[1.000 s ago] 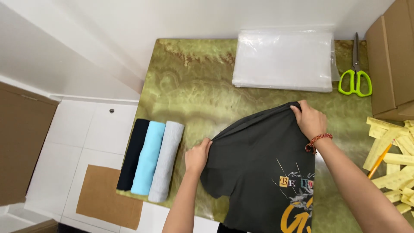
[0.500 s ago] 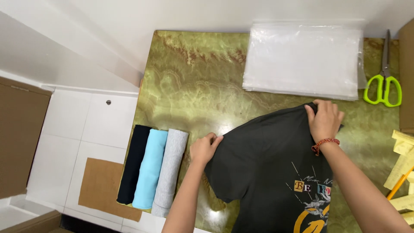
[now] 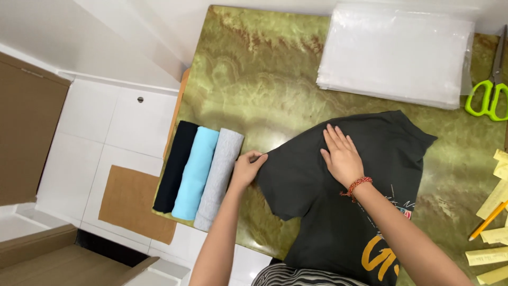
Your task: The person takes t-shirts from a clothing rack, including a black shirt, a yellow shirt, a light blue shirt, and a purple shirt. They lay each shirt on a table, fold the sides in, and roll them into compact bundles, placing them in a row.
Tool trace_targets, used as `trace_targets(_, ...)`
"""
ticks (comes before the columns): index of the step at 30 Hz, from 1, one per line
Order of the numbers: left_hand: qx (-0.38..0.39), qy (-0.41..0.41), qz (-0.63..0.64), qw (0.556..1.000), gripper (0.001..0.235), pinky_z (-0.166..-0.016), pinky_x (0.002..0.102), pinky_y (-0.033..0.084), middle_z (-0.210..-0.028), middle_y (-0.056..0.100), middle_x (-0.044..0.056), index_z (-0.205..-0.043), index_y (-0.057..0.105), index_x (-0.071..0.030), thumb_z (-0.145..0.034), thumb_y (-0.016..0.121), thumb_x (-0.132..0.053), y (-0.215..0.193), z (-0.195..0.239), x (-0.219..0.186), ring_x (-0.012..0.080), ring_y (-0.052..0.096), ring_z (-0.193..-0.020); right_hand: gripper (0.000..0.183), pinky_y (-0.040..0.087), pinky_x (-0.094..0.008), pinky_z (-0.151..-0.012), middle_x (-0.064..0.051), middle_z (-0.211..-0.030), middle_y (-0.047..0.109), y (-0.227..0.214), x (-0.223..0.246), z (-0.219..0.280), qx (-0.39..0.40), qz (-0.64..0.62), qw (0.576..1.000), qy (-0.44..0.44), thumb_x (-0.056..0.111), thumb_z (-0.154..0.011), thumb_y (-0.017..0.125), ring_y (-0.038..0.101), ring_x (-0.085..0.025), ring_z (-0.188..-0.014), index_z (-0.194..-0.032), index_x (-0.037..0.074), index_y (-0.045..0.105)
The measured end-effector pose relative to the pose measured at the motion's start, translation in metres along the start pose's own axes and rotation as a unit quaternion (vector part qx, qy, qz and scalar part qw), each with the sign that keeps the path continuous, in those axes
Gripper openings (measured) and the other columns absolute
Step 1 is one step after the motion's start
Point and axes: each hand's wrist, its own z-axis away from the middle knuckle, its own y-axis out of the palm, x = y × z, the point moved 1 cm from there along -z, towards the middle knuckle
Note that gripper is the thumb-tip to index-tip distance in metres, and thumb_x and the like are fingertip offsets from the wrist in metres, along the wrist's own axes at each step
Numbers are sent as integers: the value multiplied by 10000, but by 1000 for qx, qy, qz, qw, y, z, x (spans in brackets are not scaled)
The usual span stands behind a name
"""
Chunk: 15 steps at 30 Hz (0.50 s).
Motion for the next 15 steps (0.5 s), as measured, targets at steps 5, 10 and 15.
trace_targets(5,15,-70,127,989,766,-783,348,645,-1248,728,262,-1349,708,-28,-795,935,-506,1,55,3,321,739,-1054,686,149,-533,-1323,-67,-1811,181,-7,3,1,36,14,999,-5,405,-1111,453,171,-283,-1653,-1704,111,273)
trace_targets(10,0,-47,55,997,532,-699,379,658,-968,803,207,-1212,762,6,-870,868,-387,7,78,16,292,799,-869,717,97,-564,-1331,-67,-1819,129,-8,13,3,54,38,998,-3,437,-1110,428,129,-291,-1660,-1720,128,213)
trace_targets(15,-40,-5,109,993,604,-675,358,655,-1107,779,244,-1498,580,-3,-978,754,-258,6,114,-16,318,785,-942,305,422,-411,-1243,-141,-1418,667,-16,64,28,-92,-9,990,-103,271,-1028,669,550,-308,-1460,-1233,65,761)
